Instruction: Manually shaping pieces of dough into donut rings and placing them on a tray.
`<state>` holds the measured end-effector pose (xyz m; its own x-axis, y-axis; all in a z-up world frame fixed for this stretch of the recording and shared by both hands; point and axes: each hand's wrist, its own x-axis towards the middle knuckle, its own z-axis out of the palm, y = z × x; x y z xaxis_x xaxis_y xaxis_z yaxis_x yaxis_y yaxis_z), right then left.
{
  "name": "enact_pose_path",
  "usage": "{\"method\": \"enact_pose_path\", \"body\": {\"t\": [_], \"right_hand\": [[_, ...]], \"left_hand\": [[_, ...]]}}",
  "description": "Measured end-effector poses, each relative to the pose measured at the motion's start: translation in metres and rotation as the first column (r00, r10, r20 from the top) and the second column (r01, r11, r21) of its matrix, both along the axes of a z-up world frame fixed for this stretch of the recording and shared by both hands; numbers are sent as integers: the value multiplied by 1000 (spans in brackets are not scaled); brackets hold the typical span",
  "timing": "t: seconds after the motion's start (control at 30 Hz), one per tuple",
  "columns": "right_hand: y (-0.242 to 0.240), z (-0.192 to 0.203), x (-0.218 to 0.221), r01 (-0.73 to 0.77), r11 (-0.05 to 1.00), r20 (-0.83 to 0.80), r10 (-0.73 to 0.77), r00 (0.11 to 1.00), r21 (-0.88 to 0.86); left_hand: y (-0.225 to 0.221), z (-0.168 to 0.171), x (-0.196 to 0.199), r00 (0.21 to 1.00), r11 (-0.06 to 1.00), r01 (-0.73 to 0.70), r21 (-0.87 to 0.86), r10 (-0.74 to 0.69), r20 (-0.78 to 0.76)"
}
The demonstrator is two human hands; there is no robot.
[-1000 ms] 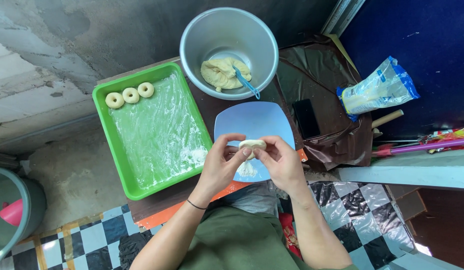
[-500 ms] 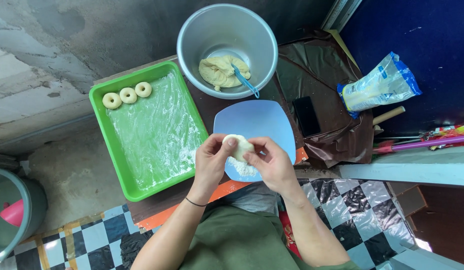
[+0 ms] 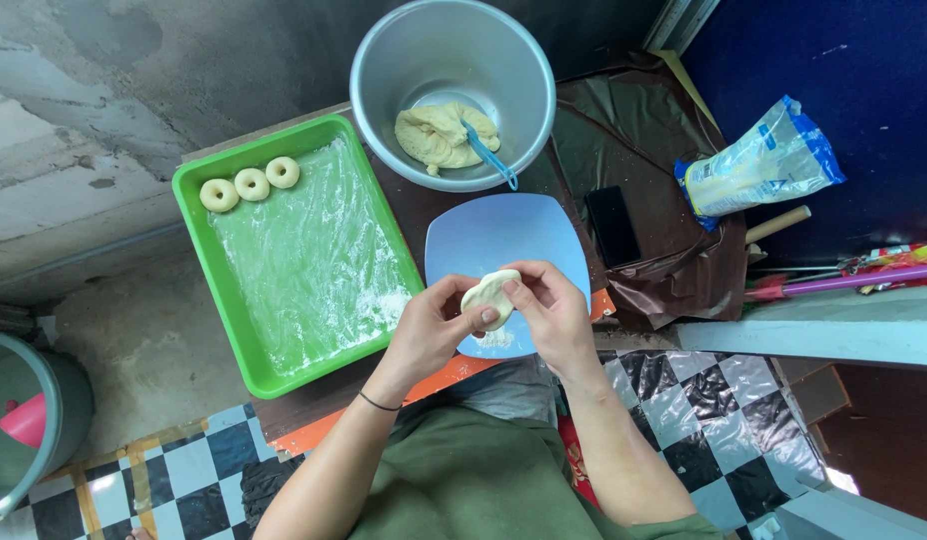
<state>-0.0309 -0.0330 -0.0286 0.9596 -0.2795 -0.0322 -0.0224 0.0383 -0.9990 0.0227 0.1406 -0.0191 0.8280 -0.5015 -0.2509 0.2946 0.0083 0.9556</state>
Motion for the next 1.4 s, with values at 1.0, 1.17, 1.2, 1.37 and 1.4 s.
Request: {"method": "enact_pose_path", "body": {"t": [1.0, 1.17, 1.2, 1.37, 1.4], "right_hand": [[-2, -15, 0, -191, 981, -125, 194, 973, 39], [4, -21, 1, -113, 990, -48, 118, 992, 84], [3, -22, 2, -116, 990, -49, 120, 992, 84], [12, -19, 2, 134, 961, 87, -116, 989, -240], [14, -21, 1, 130, 962, 86, -112, 990, -239]], "left_hand": [[-14, -38, 8, 973, 974, -210, -90, 217, 83], [-17, -15, 1, 940, 970, -239, -34, 240, 243], [-17, -20, -1, 940, 970, -242, -33, 242, 242], [-14, -51, -2, 990, 983, -110, -144, 95, -106], [-14, -53, 2, 989, 983, -114, -143, 99, -107]]}}
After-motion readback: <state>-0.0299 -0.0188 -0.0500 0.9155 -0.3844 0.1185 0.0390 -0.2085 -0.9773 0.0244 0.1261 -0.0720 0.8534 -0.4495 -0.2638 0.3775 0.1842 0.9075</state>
